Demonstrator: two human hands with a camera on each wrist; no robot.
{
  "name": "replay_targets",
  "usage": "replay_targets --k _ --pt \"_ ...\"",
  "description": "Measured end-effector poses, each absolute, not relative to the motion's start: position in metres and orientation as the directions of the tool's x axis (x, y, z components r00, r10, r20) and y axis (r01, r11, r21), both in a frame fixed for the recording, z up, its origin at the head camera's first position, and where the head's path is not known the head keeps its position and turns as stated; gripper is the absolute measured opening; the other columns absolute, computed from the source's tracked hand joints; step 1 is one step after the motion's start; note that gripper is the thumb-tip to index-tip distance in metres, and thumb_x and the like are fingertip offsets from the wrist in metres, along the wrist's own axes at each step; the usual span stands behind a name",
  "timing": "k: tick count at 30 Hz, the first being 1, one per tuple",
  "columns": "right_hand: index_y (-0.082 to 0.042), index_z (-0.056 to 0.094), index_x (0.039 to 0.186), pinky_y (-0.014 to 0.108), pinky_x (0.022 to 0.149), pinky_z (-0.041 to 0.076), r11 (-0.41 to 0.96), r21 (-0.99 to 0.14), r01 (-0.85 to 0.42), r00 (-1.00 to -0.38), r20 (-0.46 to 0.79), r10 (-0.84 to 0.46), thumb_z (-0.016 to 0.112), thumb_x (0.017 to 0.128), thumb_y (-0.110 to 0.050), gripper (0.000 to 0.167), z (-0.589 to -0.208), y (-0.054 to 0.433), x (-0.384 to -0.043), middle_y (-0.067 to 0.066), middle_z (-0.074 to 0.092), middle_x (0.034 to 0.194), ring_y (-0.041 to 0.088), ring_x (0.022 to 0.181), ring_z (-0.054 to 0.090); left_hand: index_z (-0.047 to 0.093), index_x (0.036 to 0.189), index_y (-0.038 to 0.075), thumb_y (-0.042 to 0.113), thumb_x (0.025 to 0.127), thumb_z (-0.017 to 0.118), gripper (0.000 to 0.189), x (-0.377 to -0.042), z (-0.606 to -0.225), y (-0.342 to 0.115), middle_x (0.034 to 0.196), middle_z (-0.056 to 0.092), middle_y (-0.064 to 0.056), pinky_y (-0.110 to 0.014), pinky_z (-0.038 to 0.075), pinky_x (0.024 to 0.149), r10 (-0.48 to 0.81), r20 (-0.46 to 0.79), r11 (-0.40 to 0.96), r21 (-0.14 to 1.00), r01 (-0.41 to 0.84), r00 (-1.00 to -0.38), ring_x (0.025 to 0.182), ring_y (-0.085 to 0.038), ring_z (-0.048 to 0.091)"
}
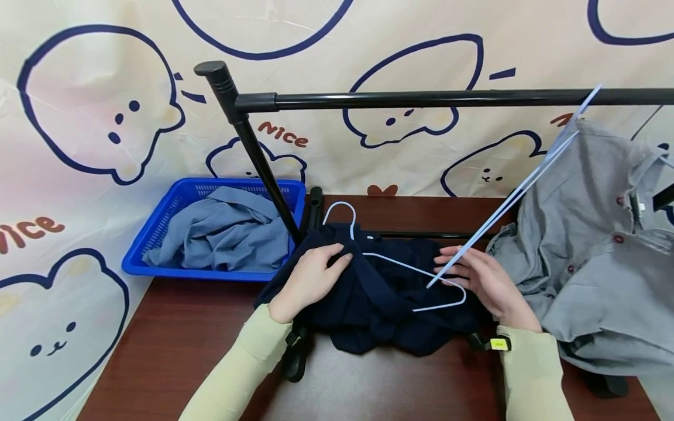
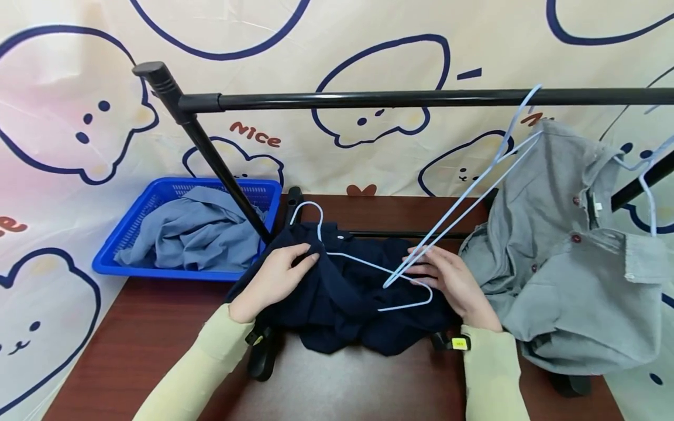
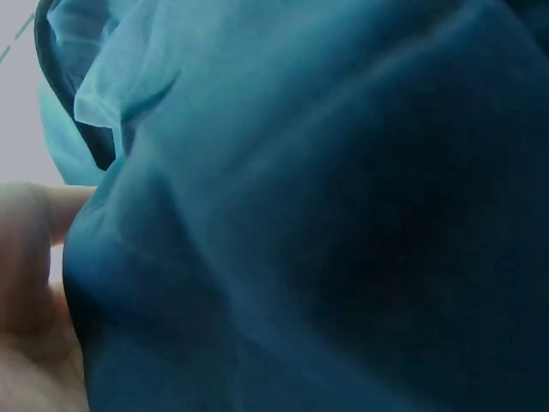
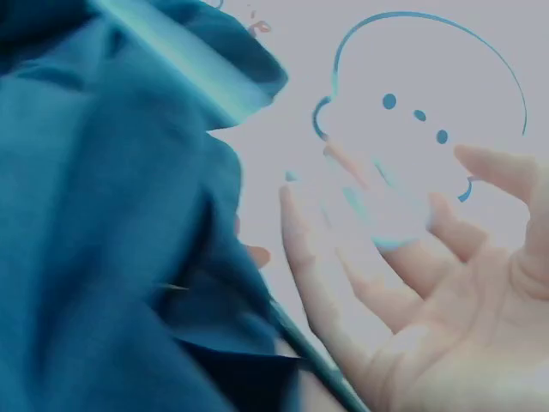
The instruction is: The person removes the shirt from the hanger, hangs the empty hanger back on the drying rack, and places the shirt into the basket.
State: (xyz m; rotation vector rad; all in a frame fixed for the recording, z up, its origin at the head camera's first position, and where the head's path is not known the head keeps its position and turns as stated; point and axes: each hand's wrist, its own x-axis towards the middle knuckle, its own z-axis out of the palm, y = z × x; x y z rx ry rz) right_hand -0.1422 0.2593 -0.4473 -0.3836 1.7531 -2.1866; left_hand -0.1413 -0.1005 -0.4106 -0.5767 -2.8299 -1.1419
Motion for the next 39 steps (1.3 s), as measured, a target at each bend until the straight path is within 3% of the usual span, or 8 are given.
replay_targets --k 4,7,10,12,18,25,30,39 --pt "0.005 0.063 0.132 0.035 0.083 0.058 0.066 -0.996 -0.060 -0.897 0.024 -0.442 0.050 0.109 -0.013 0.031 -0.440 0.255 -0.137 0.011 0.073 0.115 0.021 0.100 0.072 0.071 0.102 0.013 0.028 0.106 0.057 0.021 -0.142 -0.412 -0.096 0.086 0.067 -0.001 -0.036 0.050 0.077 0.354 0.180 0.638 0.671 0.378 -0.918 0.082 -0.014 0.064" --pt "0.006 0.063 0.132 0.037 0.081 0.058 0.181 -0.976 -0.118 -0.878 0.017 -0.478 0.054 0.106 -0.010 0.031 -0.438 0.246 -0.134 0.013 0.074 0.110 0.025 0.097 0.073 0.071 0.110 0.011 0.026 0.106 0.058 0.021 -0.143 -0.413 -0.095 0.089 0.068 -0.002 -0.035 0.050 0.075 0.356 0.181 0.603 0.705 0.373 -0.917 0.077 -0.013 0.061" --pt "0.008 0.062 0.133 0.039 0.078 0.059 0.202 -0.971 -0.126 -0.876 0.014 -0.482 0.055 0.106 -0.007 0.032 -0.437 0.242 -0.132 0.012 0.075 0.106 0.030 0.091 0.074 0.070 0.123 0.009 0.024 0.104 0.062 0.026 -0.143 -0.414 -0.095 0.097 0.070 0.002 -0.034 0.051 0.073 0.342 0.187 0.573 0.736 0.362 -0.921 0.074 -0.011 0.060" --pt "0.009 0.061 0.133 0.039 0.075 0.060 0.204 -0.970 -0.133 -0.883 0.022 -0.469 0.054 0.106 -0.007 0.032 -0.437 0.242 -0.132 0.011 0.075 0.105 0.030 0.088 0.075 0.069 0.123 0.010 0.025 0.104 0.062 0.025 -0.144 -0.415 -0.097 0.088 0.067 0.005 -0.033 0.048 0.068 0.340 0.186 0.569 0.740 0.359 -0.922 0.065 -0.012 0.055" --pt "0.014 0.058 0.133 0.037 0.071 0.060 0.221 -0.958 -0.183 -0.910 0.080 -0.406 0.051 0.106 -0.003 0.032 -0.434 0.262 -0.126 0.014 0.075 0.104 0.024 0.087 0.075 0.071 0.118 0.014 0.026 0.104 0.062 0.021 -0.145 -0.416 -0.104 0.081 0.063 0.009 -0.033 0.046 0.065 0.359 0.199 0.585 0.714 0.386 -0.912 0.061 -0.011 0.051" --pt "0.011 0.058 0.135 0.032 0.071 0.059 0.295 -0.935 -0.199 -0.940 0.097 -0.326 0.050 0.108 -0.006 0.034 -0.430 0.295 -0.117 0.010 0.076 0.105 0.018 0.089 0.075 0.073 0.116 0.014 0.027 0.104 0.062 0.020 -0.145 -0.418 -0.110 0.092 0.068 0.008 -0.033 0.049 0.069 0.355 0.193 0.603 0.700 0.382 -0.915 0.070 -0.009 0.057" --pt "0.014 0.058 0.133 0.031 0.073 0.059 0.345 -0.914 -0.214 -0.944 0.102 -0.315 0.050 0.107 -0.003 0.032 -0.426 0.311 -0.111 0.014 0.075 0.104 0.018 0.091 0.074 0.073 0.116 0.015 0.027 0.104 0.062 0.020 -0.145 -0.420 -0.111 0.097 0.070 0.007 -0.033 0.050 0.073 0.357 0.194 0.602 0.700 0.384 -0.914 0.075 -0.008 0.060" --pt "0.001 0.065 0.132 0.019 0.076 0.053 0.572 -0.791 -0.215 -0.963 0.074 -0.260 0.059 0.105 -0.013 0.031 -0.406 0.285 -0.110 0.013 0.073 0.111 0.015 0.091 0.071 0.074 0.117 0.017 0.029 0.104 0.062 0.022 -0.140 -0.420 -0.099 0.111 0.072 0.006 -0.032 0.052 0.083 0.421 0.188 0.607 0.669 0.429 -0.887 0.093 -0.006 0.065"
